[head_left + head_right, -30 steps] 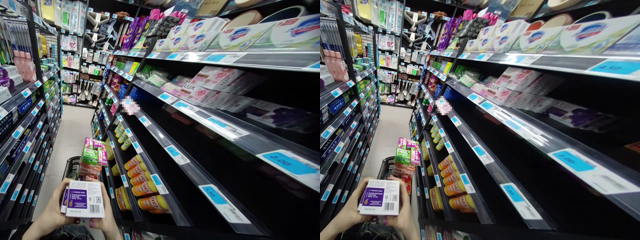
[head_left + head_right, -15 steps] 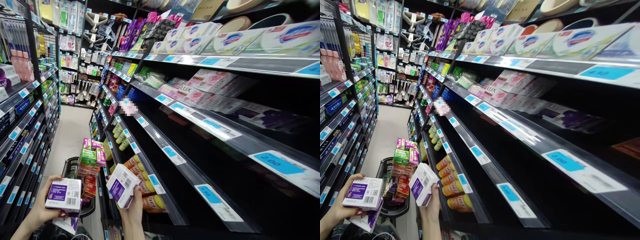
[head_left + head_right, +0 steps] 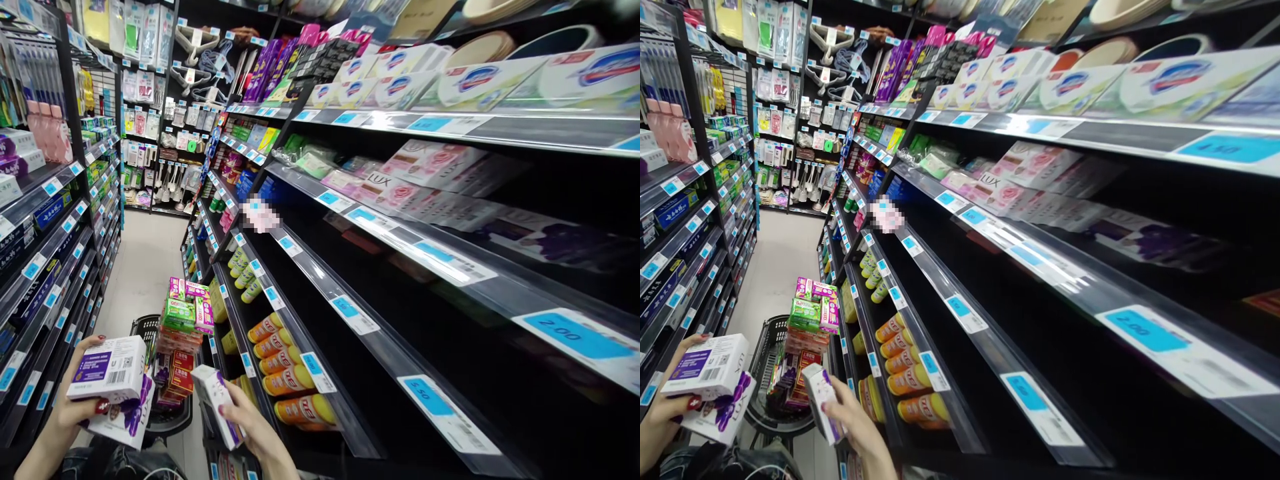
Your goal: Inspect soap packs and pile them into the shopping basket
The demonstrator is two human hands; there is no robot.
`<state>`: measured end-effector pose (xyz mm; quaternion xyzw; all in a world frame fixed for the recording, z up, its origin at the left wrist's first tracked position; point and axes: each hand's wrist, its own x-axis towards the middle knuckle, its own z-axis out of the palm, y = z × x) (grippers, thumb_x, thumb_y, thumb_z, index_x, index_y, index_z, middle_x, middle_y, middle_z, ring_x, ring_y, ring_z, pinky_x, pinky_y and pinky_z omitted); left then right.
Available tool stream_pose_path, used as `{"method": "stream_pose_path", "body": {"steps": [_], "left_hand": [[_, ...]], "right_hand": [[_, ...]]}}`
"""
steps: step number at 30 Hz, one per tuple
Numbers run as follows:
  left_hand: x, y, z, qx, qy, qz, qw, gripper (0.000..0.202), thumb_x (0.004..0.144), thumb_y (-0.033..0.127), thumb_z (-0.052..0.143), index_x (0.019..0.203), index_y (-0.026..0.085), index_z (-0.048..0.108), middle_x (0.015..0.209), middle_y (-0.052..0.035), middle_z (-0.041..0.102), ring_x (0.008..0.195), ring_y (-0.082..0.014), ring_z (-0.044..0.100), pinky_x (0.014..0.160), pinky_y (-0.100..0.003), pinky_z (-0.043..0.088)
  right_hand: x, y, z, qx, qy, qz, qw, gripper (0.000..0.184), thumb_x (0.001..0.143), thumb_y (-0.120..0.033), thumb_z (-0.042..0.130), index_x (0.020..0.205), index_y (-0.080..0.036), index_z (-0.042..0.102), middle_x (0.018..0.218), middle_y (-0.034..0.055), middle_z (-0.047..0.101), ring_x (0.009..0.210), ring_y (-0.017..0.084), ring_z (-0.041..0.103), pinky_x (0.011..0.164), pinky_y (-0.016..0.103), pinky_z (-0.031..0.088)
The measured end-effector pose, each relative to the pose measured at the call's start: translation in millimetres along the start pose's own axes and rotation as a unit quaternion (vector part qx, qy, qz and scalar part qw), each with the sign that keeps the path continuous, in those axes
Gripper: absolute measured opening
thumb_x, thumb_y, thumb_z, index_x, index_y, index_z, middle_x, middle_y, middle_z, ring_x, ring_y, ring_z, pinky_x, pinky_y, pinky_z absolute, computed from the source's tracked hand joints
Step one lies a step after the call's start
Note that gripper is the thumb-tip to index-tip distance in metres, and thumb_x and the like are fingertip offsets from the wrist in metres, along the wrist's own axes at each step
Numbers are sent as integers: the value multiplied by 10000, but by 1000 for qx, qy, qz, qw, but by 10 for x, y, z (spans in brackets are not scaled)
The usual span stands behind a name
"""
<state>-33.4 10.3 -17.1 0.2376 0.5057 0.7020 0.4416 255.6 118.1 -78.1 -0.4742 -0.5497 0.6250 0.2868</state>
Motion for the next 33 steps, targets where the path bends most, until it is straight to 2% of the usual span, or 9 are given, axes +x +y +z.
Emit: {"method": "stream_pose_path", "body": {"steps": [5,9,11,13,16,19,22,28,33], "left_hand": [[2,52,-20,-13,15,4,1000,724,419,260,759,1115,288,560,1038,63,661,990,-195,583,840,-182,429],[14,63,-18,-8,20,4,1000,711,412,262,760,1096,293,569,1010,76,666,959,-181,595,821,-163,432],[19,55,-11,-3,18,2,1000,721,411,271,767,1102,286,564,1013,65,664,970,-197,589,815,-176,436],[19,44,8,-2,17,0,1000,747,407,283,781,1118,277,552,1040,54,655,985,-212,580,816,-190,439],[16,29,74,3,8,1,1000,762,423,309,796,1135,270,529,1059,44,637,977,-204,574,818,-192,437],[24,17,190,33,-7,33,999,682,496,328,780,1122,257,519,1085,30,600,986,-189,561,836,-185,421],[42,10,343,65,-28,77,995,683,508,327,794,1122,257,503,1121,18,551,997,-192,553,857,-201,416],[-3,-8,584,89,-80,99,988,711,574,394,792,1162,262,414,1080,-21,565,936,-221,614,836,-291,475],[-120,-81,605,122,-72,154,978,660,627,442,769,1165,267,428,1199,-53,464,1122,-254,517,941,-326,436]], "right_hand": [[105,291,35,231,87,-14,969,518,800,-686,384,934,-260,646,903,60,733,998,284,665,861,543,504],[183,469,47,296,145,-24,944,446,752,-658,503,885,-254,638,847,32,728,916,282,689,906,566,463],[165,499,50,255,150,-30,955,405,675,-565,654,909,-235,644,889,45,720,968,300,664,942,539,439],[113,447,78,208,148,-37,966,492,546,-332,795,999,-218,642,986,57,702,1042,309,620,983,488,405],[9,216,203,12,117,-71,991,703,467,-64,723,1138,-213,575,1050,52,660,976,281,614,921,412,433],[-76,-86,398,-203,46,-137,968,648,495,-25,625,1110,-213,542,1072,58,597,955,258,594,851,360,462],[-113,-310,584,-241,-6,-181,953,663,503,-28,640,1126,-220,519,1103,66,570,1025,271,573,895,361,451],[-127,-426,819,-100,-68,-172,978,749,506,-110,771,1168,-230,441,1085,56,643,946,255,638,836,343,503],[-150,-325,944,86,-32,-161,983,818,477,-138,792,1195,-221,410,1137,74,636,1051,264,610,928,348,469]]}}
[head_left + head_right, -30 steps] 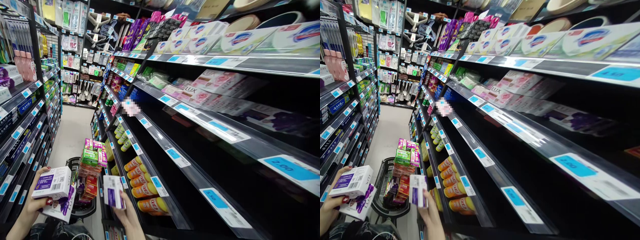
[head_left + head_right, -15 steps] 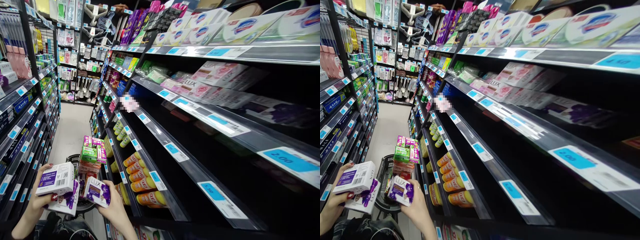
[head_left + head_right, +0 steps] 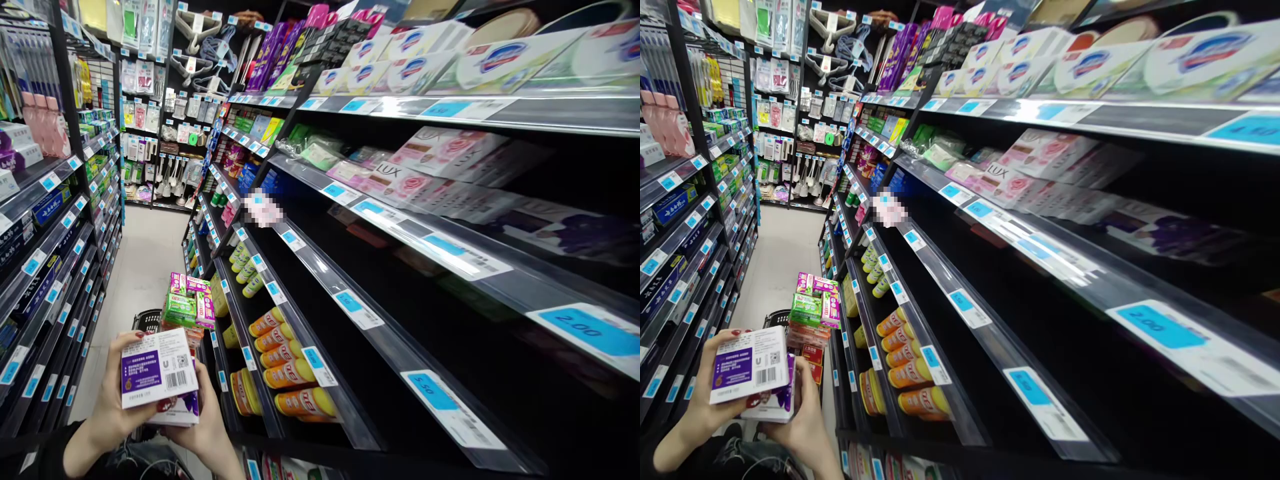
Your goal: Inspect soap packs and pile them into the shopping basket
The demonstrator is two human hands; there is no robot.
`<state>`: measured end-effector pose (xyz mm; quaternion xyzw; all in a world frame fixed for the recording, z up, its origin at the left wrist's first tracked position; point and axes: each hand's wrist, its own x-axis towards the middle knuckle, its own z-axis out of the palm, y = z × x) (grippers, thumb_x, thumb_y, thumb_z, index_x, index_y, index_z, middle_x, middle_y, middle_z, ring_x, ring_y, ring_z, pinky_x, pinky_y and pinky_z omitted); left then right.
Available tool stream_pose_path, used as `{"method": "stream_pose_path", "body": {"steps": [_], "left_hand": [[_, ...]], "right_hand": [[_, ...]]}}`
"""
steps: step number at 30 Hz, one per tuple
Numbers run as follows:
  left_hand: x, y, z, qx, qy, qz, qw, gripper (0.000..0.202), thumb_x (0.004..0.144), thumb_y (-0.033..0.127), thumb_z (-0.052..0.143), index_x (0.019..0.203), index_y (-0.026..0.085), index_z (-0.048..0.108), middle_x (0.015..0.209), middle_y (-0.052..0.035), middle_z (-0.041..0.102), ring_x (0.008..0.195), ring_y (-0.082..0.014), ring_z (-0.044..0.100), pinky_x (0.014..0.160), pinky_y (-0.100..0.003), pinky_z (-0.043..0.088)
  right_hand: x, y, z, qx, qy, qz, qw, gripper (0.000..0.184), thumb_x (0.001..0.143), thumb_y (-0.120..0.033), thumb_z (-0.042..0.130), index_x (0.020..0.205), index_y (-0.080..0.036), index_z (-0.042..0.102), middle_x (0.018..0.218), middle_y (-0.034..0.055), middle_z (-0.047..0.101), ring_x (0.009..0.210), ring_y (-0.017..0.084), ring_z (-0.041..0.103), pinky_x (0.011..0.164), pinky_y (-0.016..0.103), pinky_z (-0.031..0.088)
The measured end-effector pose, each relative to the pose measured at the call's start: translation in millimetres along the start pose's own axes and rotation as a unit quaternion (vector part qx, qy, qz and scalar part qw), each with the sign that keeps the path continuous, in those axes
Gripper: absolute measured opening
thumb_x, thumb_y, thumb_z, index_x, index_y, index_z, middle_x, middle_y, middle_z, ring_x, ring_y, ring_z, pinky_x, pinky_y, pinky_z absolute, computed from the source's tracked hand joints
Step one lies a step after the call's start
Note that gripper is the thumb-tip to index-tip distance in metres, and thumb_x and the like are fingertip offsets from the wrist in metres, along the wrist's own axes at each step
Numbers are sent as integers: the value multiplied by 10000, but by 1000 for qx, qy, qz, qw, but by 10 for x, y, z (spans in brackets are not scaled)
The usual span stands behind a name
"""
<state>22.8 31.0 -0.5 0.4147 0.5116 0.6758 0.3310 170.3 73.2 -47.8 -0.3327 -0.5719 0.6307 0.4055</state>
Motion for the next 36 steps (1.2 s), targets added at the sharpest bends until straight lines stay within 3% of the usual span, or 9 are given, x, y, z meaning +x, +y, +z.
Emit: {"method": "stream_pose_path", "body": {"steps": [3,11,14,18,24,27,30,33,36], "left_hand": [[-49,-1,-4,29,-33,38,998,600,681,442,739,1183,308,439,1225,-43,441,1181,-255,469,969,-335,415],[-15,59,-155,170,-151,-7,974,661,690,356,750,1265,321,425,1300,-86,490,1164,-314,512,956,-417,413],[2,49,-185,134,-150,-60,978,688,654,380,761,1253,297,432,1310,-99,495,1123,-319,541,932,-419,423],[7,10,-232,100,-173,-102,975,804,601,331,800,1288,324,382,1363,-89,457,1181,-339,505,1004,-465,368],[-1,-149,-385,28,-283,-93,954,1174,519,388,854,1423,400,104,1534,-70,213,1390,-345,246,1129,-488,224],[-68,-284,-397,23,-271,-92,958,1222,514,493,838,1417,443,17,1542,-73,196,1401,-351,223,1134,-519,190],[-141,-358,-372,6,-227,-102,968,1172,542,589,786,1415,443,17,1488,-92,314,1368,-361,303,1116,-533,226],[-170,-343,-360,-7,-192,-107,976,1153,515,575,803,1427,330,141,1409,-132,421,1308,-378,388,1101,-510,270],[-159,-314,-378,-4,-178,-137,975,1014,515,520,819,1356,240,327,1332,-136,509,1252,-367,455,1079,-457,327]], "right_hand": [[-15,70,29,49,7,23,998,846,440,-167,825,1178,-232,414,1094,63,657,1020,270,625,895,353,491],[-54,34,52,70,24,-9,997,852,468,-118,783,1215,-267,401,1146,72,627,1052,284,621,919,378,490],[-85,23,37,93,51,-15,994,983,448,-128,799,1296,-275,324,1238,80,562,1175,284,552,1023,387,412],[-97,96,18,91,26,-7,995,829,467,-208,808,1191,-261,408,1165,90,619,1111,299,593,1002,422,429],[-108,74,61,123,36,-16,992,783,458,-273,818,1131,-264,418,1117,76,654,1073,301,617,969,420,448],[-126,7,97,118,35,-6,992,779,477,-223,802,1147,-256,406,1091,76,659,1030,290,636,953,406,459],[-146,15,126,102,31,-4,994,824,489,-234,806,1203,-253,396,1122,93,653,1045,300,629,959,418,458],[-169,82,116,79,8,0,997,915,500,-299,839,1288,-276,374,1164,100,643,1093,327,608,985,473,434],[-172,101,85,93,-38,7,995,1211,397,-405,904,1404,-268,246,1280,138,563,1197,366,533,1038,521,365]]}}
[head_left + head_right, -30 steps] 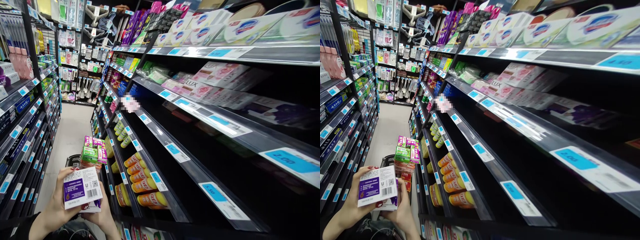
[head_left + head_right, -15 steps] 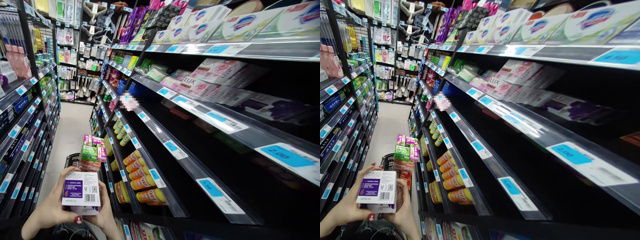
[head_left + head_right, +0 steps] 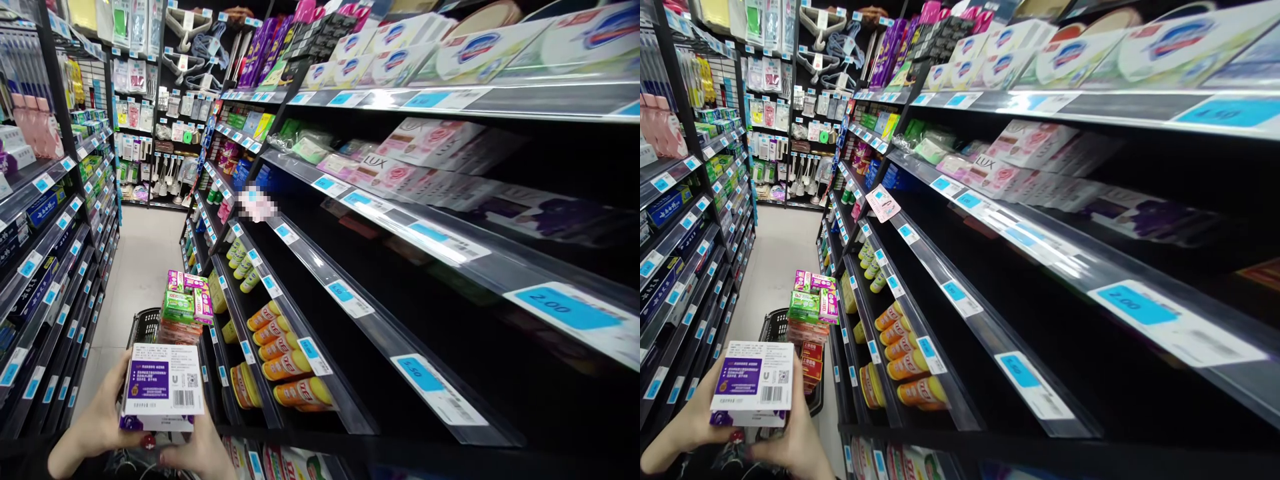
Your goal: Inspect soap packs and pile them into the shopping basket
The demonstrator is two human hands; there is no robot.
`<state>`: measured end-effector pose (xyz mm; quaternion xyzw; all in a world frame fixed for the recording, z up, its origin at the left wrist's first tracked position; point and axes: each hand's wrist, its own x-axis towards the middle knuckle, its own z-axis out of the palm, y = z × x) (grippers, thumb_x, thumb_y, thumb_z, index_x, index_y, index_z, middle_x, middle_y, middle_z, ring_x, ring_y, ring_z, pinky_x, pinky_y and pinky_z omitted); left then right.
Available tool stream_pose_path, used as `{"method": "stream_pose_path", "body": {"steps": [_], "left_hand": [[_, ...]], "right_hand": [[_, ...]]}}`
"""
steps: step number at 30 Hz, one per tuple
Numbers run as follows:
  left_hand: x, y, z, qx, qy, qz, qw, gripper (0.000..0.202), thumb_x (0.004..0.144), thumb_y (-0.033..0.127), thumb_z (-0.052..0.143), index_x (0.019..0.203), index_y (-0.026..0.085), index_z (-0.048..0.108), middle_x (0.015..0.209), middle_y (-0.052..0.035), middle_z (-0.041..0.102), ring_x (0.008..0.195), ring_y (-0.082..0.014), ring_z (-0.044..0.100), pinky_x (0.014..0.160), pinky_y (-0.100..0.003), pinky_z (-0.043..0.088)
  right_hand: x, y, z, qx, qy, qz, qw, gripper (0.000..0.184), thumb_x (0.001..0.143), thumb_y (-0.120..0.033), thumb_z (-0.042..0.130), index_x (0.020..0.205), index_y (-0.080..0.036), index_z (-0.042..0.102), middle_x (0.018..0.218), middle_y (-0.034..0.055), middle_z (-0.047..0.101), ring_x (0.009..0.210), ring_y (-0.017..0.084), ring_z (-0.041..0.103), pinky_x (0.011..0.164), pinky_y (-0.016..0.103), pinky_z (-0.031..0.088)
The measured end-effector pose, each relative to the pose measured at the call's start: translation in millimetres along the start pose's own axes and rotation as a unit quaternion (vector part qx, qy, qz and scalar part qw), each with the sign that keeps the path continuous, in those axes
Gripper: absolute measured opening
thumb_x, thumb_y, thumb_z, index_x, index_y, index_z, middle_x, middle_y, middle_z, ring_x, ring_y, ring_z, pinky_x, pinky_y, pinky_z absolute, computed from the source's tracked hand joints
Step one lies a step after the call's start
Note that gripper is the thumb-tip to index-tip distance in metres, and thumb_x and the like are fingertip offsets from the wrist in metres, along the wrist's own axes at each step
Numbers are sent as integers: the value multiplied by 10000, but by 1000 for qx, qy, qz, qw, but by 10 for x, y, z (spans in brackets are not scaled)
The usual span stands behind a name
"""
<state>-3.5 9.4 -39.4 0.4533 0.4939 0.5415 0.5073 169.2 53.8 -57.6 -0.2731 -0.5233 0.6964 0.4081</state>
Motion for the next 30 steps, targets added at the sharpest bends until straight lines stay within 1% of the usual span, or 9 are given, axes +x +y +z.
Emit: {"method": "stream_pose_path", "body": {"steps": [2,4,8,15,17,20,25,28,30], "left_hand": [[15,-2,-29,0,-10,-11,1000,914,527,476,822,1291,216,395,1270,-129,566,1199,-353,511,1032,-430,394],[46,-17,-57,2,-30,-2,1000,859,529,425,828,1250,207,415,1231,-126,595,1153,-343,550,989,-415,438],[115,-18,-73,17,-55,26,998,787,552,328,810,1224,229,412,1211,-107,610,1120,-321,576,970,-406,453],[119,50,-26,52,-74,2,996,756,539,220,755,1210,255,409,1165,-79,593,1044,-299,587,938,-400,447],[117,69,-31,61,-84,10,995,727,538,206,741,1179,261,401,1138,-56,582,1018,-277,583,955,-384,420],[115,117,-58,50,-104,11,993,688,541,201,723,1129,259,370,1056,-28,583,926,-239,595,895,-340,434],[86,145,-110,29,-65,-6,997,674,571,281,730,1113,252,330,1045,-44,588,912,-241,609,794,-298,453],[75,96,-141,14,-44,-4,999,683,562,347,744,1104,243,342,1069,-63,584,898,-246,611,794,-312,459],[76,58,-162,10,-44,-4,999,707,556,381,751,1117,236,346,1095,-76,580,871,-237,609,790,-318,461]], "right_hand": [[23,-44,5,69,-19,-11,997,1369,301,-590,873,1432,-254,180,1417,157,415,1315,377,400,1091,505,290],[61,-116,36,132,-17,-10,991,1337,318,-690,814,1424,-251,204,1475,145,327,1368,356,316,1125,458,239],[151,-260,89,140,-16,16,990,1016,501,-487,855,1346,-255,341,1358,132,499,1277,324,449,1070,442,326],[281,-334,-30,126,-44,3,991,912,436,-421,892,1240,-225,509,1252,114,591,1194,328,527,1040,440,364],[258,-300,-118,139,-7,-14,990,890,398,-425,902,1194,-227,555,1189,115,633,1162,341,554,1019,462,392],[192,-265,-301,211,107,-37,971,850,418,-496,873,1179,-256,583,1049,95,704,1050,345,625,979,524,427],[200,-427,-574,337,282,-42,897,486,708,-615,642,1125,-366,619,995,11,743,933,283,681,963,594,408],[253,-542,-652,390,323,-3,862,317,788,-591,573,1017,-390,661,948,-38,755,883,247,697,912,543,455],[265,-549,-677,413,314,33,854,309,787,-572,577,976,-350,682,935,-25,760,863,236,702,861,473,491]]}}
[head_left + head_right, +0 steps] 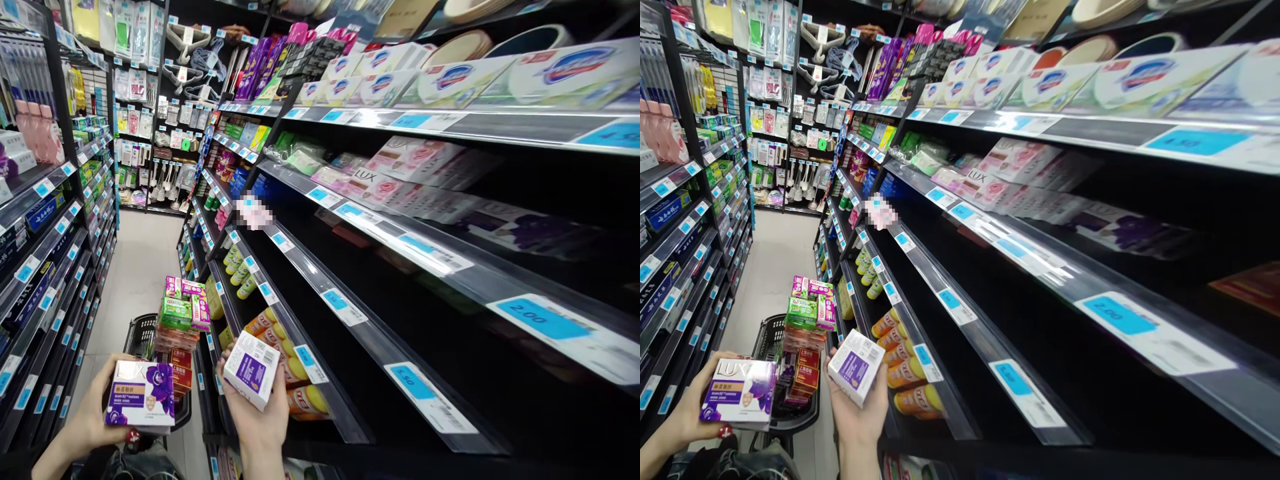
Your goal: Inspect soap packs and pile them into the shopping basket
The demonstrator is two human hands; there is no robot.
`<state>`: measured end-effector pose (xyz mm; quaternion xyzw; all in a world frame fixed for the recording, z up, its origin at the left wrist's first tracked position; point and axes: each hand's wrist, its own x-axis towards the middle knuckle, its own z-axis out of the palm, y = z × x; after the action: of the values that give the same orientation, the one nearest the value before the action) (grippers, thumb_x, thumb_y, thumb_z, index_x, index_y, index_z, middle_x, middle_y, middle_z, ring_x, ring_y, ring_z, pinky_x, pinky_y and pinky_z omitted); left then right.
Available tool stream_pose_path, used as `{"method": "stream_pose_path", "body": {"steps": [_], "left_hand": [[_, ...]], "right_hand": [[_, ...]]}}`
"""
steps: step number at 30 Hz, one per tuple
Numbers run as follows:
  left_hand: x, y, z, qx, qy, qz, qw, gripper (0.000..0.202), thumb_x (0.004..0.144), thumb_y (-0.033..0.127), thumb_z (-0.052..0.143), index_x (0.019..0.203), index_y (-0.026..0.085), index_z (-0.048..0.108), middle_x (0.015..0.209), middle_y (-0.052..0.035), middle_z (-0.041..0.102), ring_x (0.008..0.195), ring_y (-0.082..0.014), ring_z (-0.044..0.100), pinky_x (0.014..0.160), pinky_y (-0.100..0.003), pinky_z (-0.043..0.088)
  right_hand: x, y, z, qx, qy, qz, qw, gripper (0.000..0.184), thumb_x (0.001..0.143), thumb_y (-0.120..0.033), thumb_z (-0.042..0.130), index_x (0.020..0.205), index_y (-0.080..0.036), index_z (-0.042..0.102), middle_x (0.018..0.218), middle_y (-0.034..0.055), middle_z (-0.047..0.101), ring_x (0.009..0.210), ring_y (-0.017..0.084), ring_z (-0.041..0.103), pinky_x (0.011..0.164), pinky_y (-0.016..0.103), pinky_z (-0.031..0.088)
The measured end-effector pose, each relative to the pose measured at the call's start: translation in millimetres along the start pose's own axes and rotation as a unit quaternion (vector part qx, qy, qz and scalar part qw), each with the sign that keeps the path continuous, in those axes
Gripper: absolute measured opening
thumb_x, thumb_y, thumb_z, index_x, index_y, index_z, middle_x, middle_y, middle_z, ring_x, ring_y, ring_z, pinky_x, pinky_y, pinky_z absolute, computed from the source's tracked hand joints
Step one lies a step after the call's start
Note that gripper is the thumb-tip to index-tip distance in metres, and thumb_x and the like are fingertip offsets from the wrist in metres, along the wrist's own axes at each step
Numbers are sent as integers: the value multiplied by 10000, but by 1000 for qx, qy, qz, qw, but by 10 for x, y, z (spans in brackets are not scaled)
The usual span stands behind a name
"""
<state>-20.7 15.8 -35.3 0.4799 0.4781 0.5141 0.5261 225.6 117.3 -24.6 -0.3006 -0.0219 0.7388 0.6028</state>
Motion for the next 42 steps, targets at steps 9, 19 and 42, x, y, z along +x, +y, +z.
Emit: {"method": "stream_pose_path", "body": {"steps": [9,19,42], "left_hand": [[44,18,-33,29,-22,-21,999,662,573,308,723,1095,252,320,1042,-31,587,915,-236,617,791,-284,451],[97,58,30,46,-42,-6,998,652,553,276,755,1078,239,369,1011,-11,601,902,-220,594,799,-282,449],[50,-277,142,-107,116,63,985,851,456,491,859,1166,300,431,1089,-39,622,968,-277,624,858,-361,490]], "right_hand": [[-121,31,-119,-310,-156,-45,937,599,661,-414,691,1219,-246,550,1034,55,711,1087,323,604,1009,503,391],[-374,-98,771,-717,-415,-168,534,871,542,-131,707,1357,-282,439,1283,70,480,1203,278,479,1038,382,365],[-328,258,483,-627,-369,-111,677,855,607,-573,763,1352,-335,417,1369,55,474,1257,332,430,1070,418,296]]}}
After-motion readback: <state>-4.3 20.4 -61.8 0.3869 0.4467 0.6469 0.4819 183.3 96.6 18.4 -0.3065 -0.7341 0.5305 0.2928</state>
